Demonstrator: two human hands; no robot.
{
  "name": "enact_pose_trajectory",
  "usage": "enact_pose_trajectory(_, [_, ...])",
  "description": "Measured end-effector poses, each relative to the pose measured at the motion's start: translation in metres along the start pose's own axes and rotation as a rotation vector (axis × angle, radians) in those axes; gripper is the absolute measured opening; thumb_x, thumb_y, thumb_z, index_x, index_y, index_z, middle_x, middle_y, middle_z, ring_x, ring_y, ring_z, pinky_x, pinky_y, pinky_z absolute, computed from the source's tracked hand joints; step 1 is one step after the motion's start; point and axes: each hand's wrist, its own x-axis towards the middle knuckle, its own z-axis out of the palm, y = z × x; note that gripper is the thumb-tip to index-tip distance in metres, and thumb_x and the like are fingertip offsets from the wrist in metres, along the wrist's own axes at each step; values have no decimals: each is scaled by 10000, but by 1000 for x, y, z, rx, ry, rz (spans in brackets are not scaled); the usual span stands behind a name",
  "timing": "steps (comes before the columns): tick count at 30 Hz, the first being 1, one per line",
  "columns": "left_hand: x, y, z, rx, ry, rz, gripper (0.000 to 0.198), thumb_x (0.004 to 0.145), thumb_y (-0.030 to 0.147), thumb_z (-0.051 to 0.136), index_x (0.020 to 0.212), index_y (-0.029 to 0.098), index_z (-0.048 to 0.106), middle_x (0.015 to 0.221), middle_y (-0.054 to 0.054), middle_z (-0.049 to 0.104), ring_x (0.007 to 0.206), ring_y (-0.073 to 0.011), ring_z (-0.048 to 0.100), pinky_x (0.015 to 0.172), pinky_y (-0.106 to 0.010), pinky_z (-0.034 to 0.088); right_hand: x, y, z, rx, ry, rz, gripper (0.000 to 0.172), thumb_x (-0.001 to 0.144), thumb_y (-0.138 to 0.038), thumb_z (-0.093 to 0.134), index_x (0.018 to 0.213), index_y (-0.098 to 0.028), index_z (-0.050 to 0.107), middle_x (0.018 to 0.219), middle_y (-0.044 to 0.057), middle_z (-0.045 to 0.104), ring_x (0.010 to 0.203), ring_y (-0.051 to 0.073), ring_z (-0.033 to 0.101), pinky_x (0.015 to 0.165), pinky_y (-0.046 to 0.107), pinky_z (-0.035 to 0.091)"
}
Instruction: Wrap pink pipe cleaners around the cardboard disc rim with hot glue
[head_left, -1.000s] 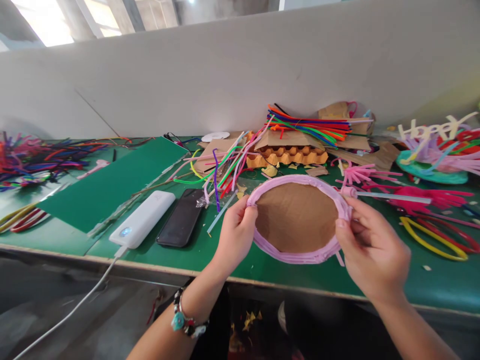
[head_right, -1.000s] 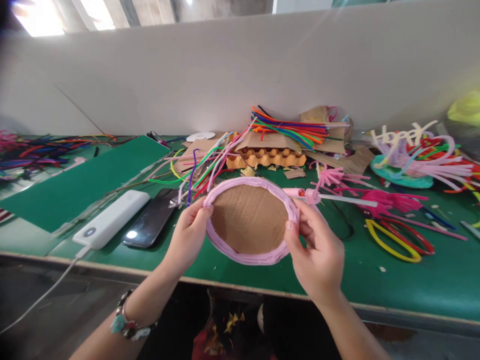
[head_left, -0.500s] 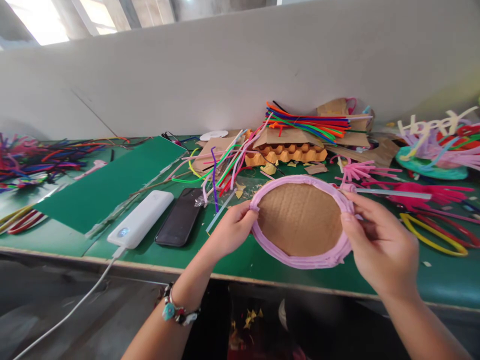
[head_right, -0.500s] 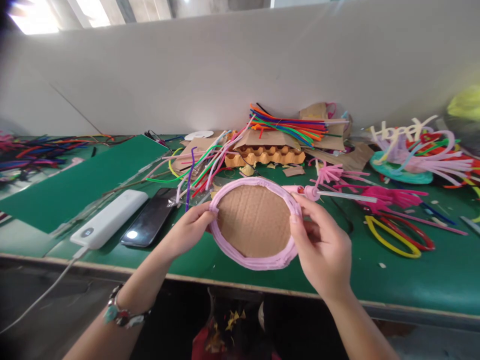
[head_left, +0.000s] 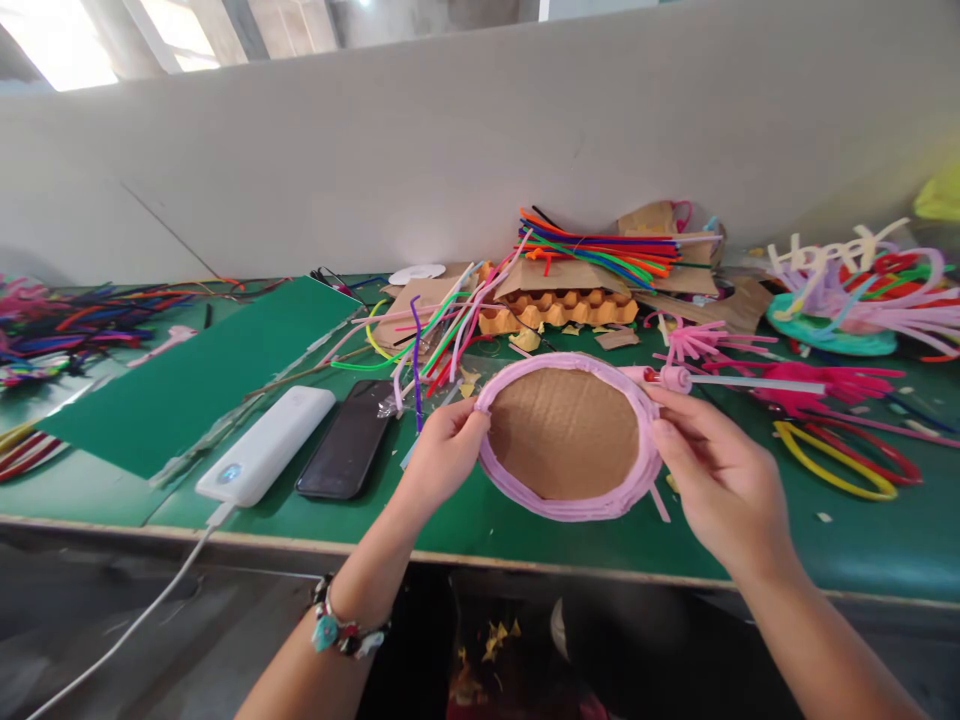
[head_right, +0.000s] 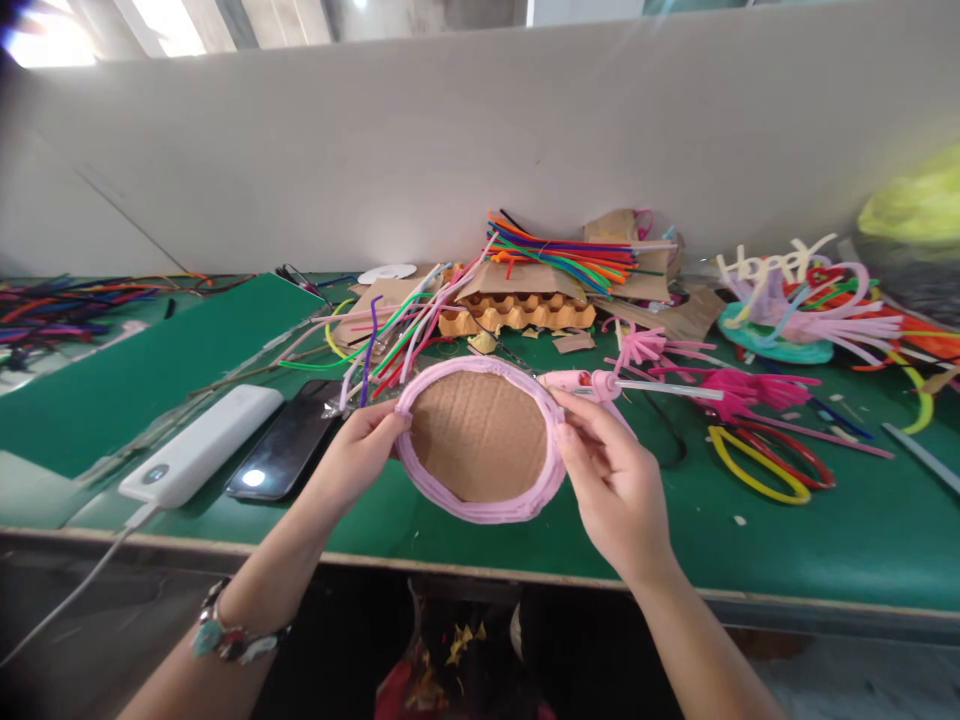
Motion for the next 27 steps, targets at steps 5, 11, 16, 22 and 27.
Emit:
enact_pose_trajectory(5, [1,0,-3,132,-115,20,219,694,343,347,535,193,336,498,50,317,476,-95,346,454,-213,288,2,3,-2,-33,13,4,225,785,-294,545,975,-224,643,957,25,686,819,150,649,697,231,546])
enact_pose_trajectory(11, [-1,4,-4,362,-83,25,213,667,289,335,488,193,271,477,58,253,466,-78,274,449,-220,189,2,4,-3,-56,9,-31,223,786,-297,543,968,-227,652,940,25,689,803,161,654,691,235,551])
enact_pose_trajectory(16, [-3,7,-4,330,-44,-11,213,661,287,328,488,196,244,484,60,214,464,-73,232,446,-222,163,1,2,-1,-49,15,-47,216,775,-280,548,957,-233,654,946,19,690,807,158,655,708,234,550])
enact_pose_trajectory(22, [-2,7,-8,275,-153,10,211,673,300,335,499,192,281,491,58,242,479,-78,263,460,-218,202,3,4,-3,-48,20,12,218,752,-287,560,935,-227,664,924,21,695,793,155,656,685,224,550])
enact_pose_trajectory(27, [-1,8,-7,271,-70,-16,213,663,264,343,485,193,249,484,61,209,463,-68,219,445,-218,162,3,4,-2,3,-17,63,230,733,-297,571,936,-235,658,916,17,696,773,159,659,678,259,555])
